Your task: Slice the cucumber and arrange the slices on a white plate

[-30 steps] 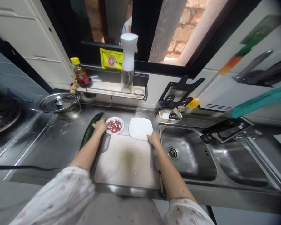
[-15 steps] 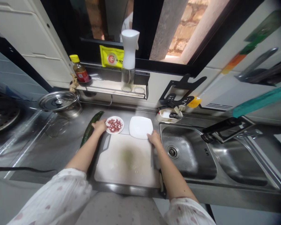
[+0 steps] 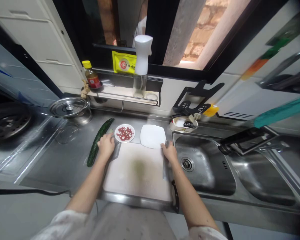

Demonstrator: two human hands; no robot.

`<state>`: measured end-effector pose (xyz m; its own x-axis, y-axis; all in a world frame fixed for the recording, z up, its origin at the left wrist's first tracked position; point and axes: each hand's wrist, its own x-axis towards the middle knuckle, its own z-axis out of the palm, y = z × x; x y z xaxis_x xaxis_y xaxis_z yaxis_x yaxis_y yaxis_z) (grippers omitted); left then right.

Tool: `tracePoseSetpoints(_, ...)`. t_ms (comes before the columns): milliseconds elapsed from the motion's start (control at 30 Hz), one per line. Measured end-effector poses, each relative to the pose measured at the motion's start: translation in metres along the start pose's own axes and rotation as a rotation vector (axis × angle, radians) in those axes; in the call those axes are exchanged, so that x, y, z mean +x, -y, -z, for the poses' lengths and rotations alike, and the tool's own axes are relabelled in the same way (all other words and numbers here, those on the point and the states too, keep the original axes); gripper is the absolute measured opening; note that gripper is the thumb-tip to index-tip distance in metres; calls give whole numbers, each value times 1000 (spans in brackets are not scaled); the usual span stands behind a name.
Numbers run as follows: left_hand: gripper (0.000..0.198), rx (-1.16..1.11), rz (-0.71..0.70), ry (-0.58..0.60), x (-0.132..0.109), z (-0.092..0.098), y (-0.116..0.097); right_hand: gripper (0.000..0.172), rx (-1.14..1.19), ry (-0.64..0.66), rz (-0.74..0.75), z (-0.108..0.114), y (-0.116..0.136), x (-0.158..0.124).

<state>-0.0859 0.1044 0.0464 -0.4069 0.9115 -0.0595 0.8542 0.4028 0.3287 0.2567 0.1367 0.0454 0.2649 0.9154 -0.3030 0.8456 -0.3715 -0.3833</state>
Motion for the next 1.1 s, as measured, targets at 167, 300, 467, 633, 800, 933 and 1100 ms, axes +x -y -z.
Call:
tracePoseSetpoints(167, 43, 23, -85, -1, -34, 1, 32, 50, 56, -24, 50, 5, -27, -42)
tracePoseSetpoints(300, 49, 43, -102, 21, -49, -1, 52, 44, 29, -22, 47, 6, -51, -81)
tracePoseSetpoints(467, 57, 85, -73, 72, -62, -9, 65, 35, -78, -8, -8, 3, -68, -118)
tracePoseSetpoints(633, 62, 134, -41, 143, -68, -13, 70, 36, -192, 28, -40, -5, -80, -135)
tracePoseSetpoints(800, 62, 137, -36, 184, -68, -12, 71, 46, -143, 46, -42, -8, -85, -137)
tracePoseSetpoints(933, 59, 144, -46, 188, -71, -9, 70, 47, -126, 48, -32, -7, -86, -137)
tracePoseSetpoints(1100, 60, 114, -114, 210, -80, 2, 73, 49, -122, 46, -18, -12, -88, -135)
